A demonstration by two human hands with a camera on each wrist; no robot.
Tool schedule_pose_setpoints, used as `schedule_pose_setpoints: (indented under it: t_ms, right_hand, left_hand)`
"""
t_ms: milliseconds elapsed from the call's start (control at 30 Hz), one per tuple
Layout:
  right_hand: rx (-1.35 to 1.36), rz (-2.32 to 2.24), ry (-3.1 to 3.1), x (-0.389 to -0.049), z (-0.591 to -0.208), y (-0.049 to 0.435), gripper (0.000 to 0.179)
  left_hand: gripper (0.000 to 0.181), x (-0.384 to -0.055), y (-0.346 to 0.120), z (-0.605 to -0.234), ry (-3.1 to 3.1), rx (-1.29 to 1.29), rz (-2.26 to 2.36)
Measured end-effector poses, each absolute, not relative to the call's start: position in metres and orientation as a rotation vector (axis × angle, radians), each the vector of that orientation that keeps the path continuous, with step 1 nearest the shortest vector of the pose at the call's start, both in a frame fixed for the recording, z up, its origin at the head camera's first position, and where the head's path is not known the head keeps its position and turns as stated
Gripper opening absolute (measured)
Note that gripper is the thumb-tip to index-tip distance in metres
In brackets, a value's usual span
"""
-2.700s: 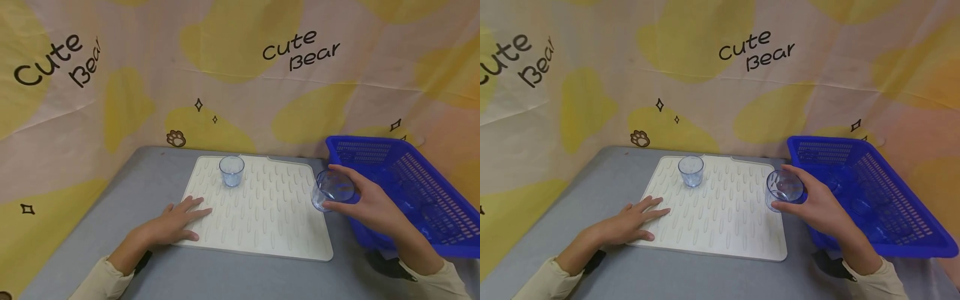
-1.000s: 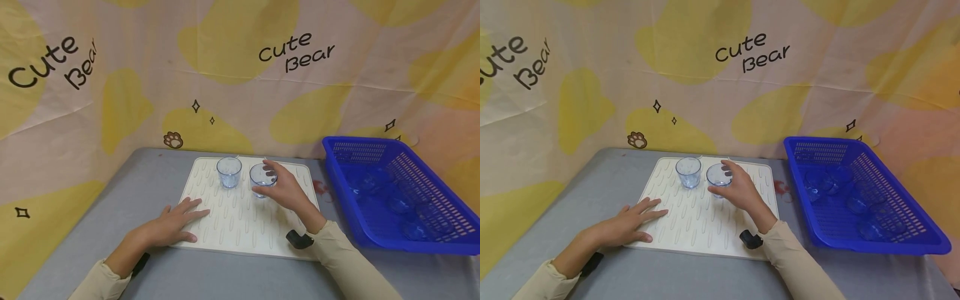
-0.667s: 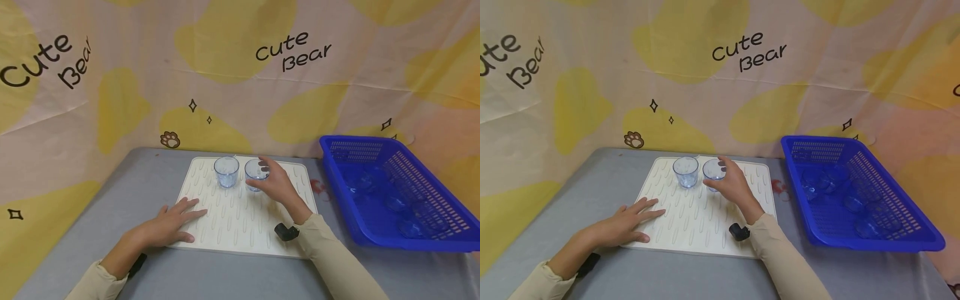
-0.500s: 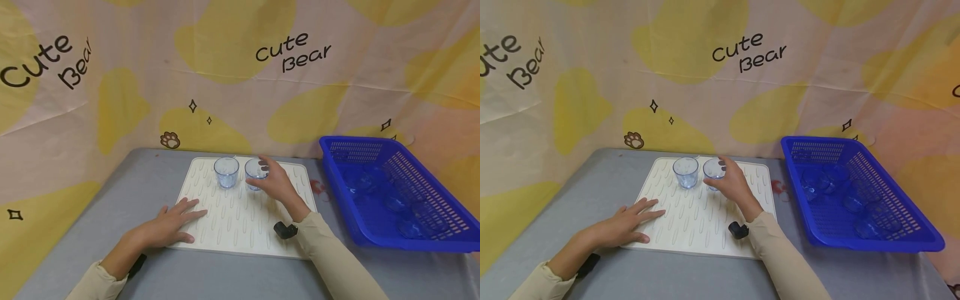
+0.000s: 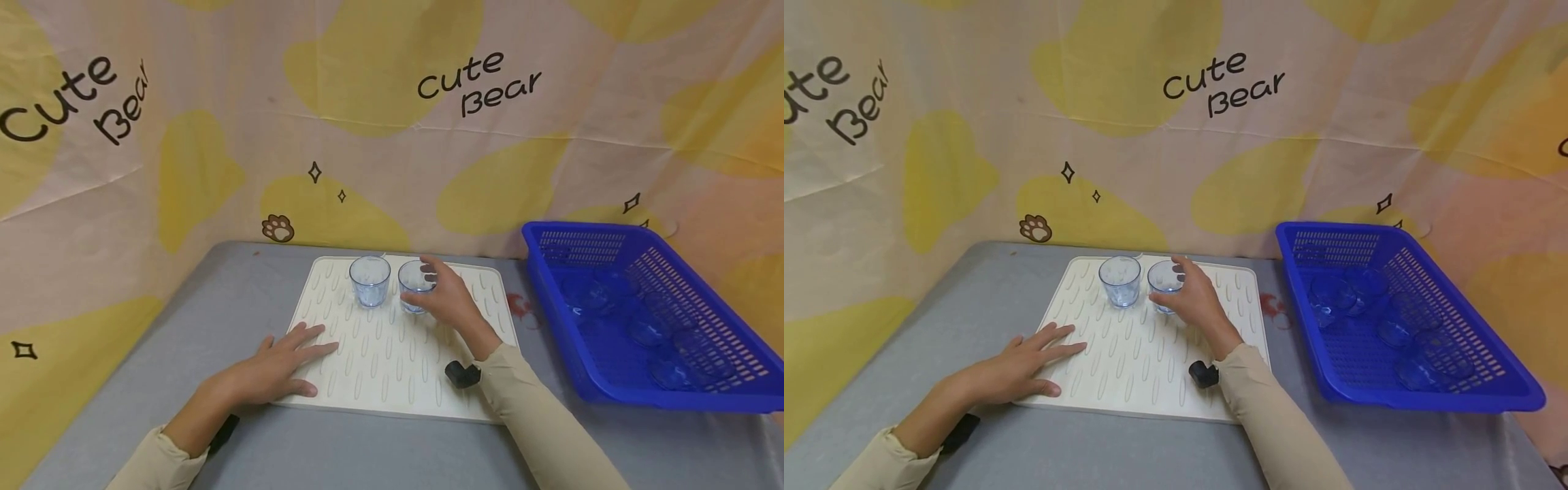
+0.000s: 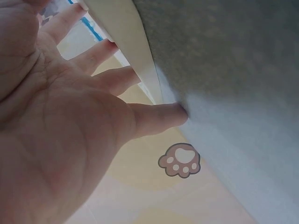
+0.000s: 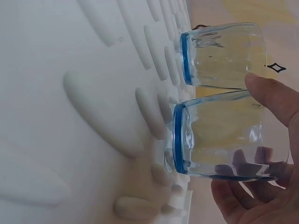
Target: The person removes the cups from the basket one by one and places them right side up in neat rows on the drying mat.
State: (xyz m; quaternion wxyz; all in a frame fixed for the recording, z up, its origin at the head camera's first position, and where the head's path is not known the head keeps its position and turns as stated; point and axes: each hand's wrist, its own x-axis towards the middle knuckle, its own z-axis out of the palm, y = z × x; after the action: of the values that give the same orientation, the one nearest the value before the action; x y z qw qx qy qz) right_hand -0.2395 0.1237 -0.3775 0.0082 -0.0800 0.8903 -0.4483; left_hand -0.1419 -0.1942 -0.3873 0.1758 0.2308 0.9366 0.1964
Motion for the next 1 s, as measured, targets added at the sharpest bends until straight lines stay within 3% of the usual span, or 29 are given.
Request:
schedule_pose_setpoints:
  t_ms: [500,1000]
  right_hand:
    - [-0.231,-1.402,2.800,-0.238,-0.376,0.128,0.098]
    - [-0.360,-1.497,2.802,-0.215,-0.360,0.155,0.088]
  left_hand:
    - [0.073,-0.143,-0.195,-0.389,2.660,0.660,0.540]
    - [0.072,-0.143,-0.193,-0.389,2.663,0.640,0.539]
